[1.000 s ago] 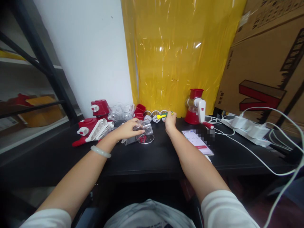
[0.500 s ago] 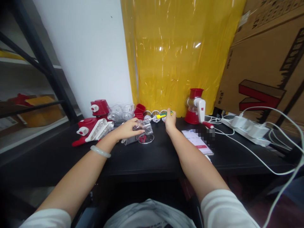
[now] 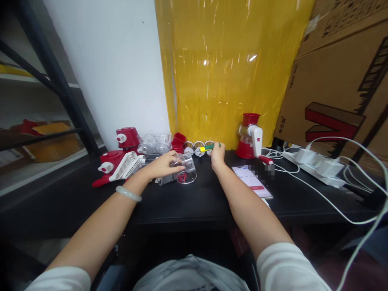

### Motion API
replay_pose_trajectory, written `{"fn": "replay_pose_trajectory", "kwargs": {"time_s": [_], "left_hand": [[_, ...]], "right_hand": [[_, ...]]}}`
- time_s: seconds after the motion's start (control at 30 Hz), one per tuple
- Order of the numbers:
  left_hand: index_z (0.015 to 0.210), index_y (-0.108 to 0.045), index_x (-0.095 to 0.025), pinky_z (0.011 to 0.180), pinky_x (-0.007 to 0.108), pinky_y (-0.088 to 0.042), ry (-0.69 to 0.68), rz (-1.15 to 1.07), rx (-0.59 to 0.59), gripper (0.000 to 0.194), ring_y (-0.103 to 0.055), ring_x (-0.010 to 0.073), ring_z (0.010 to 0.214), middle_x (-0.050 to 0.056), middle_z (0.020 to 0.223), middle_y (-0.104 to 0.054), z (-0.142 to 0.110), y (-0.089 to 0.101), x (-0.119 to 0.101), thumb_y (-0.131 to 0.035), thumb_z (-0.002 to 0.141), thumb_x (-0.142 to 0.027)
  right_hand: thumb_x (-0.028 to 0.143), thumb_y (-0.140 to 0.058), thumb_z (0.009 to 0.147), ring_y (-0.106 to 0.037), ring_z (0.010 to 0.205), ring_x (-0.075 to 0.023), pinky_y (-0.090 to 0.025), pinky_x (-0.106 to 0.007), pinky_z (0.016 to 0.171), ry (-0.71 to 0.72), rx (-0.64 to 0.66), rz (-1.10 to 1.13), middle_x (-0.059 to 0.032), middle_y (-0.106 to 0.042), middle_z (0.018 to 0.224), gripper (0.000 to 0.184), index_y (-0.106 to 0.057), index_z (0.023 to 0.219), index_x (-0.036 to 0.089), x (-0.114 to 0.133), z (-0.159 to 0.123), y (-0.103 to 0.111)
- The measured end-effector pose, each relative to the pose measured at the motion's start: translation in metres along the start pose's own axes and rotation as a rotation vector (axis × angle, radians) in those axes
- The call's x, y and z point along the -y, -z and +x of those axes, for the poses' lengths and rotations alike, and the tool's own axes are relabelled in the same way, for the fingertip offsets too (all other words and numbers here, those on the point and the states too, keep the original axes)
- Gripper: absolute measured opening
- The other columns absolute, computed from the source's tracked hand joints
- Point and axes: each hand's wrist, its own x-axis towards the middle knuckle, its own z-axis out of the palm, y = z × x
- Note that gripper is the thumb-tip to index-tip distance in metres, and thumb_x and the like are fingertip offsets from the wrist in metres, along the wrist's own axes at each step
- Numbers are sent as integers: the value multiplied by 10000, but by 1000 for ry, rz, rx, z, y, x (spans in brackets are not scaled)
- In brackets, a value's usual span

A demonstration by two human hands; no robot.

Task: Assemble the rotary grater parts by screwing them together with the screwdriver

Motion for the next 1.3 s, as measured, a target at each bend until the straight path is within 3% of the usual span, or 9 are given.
{"fn": "replay_pose_trajectory", "kwargs": {"time_s": [0.27, 0.8, 0.9, 1.1, 1.3], "left_hand": [[997, -737, -231, 832, 350, -470, 17, -15, -2, 441, -598, 209, 861, 55, 971, -551, 1, -1, 0, -577, 824, -603], [1013, -736, -226, 837, 345, -465, 22, -4, 2, 463, -601, 214, 881, 59, 991, -543, 0, -1, 0, -567, 828, -615], [1010, -737, -226, 832, 345, -466, 25, -1, 1, 466, -600, 212, 874, 60, 993, -541, 1, -1, 1, -566, 827, -619], [1014, -732, -223, 837, 343, -466, 2, 7, 7, 460, -599, 208, 878, 57, 983, -538, 1, -2, 3, -557, 841, -611], [1025, -729, -226, 840, 346, -470, 10, 10, 1, 469, -601, 214, 896, 62, 1011, -546, 0, -2, 3, -557, 836, -620]], "right_hand": [[274, -413, 826, -407, 408, -100, -371, -217, 408, -62, 17, 39, 85, -420, 553, 51, -437, 836, 230, 3, -1, 0], [251, -372, 844, -420, 401, -91, -377, -199, 408, -40, 18, 105, 74, -425, 542, 69, -404, 786, 230, 3, -3, 0], [316, -401, 866, -439, 425, -88, -389, -200, 418, -52, 0, 95, 85, -429, 578, 94, -383, 816, 238, 2, -1, 0], [566, -544, 813, -430, 432, -83, -392, -213, 419, 14, 16, 33, 99, -425, 607, 362, -389, 894, 249, 0, -1, -1], [573, -631, 751, -491, 513, -86, -387, -207, 427, 88, 13, 4, 77, -468, 671, 421, -399, 879, 246, -4, 2, 1]]}}
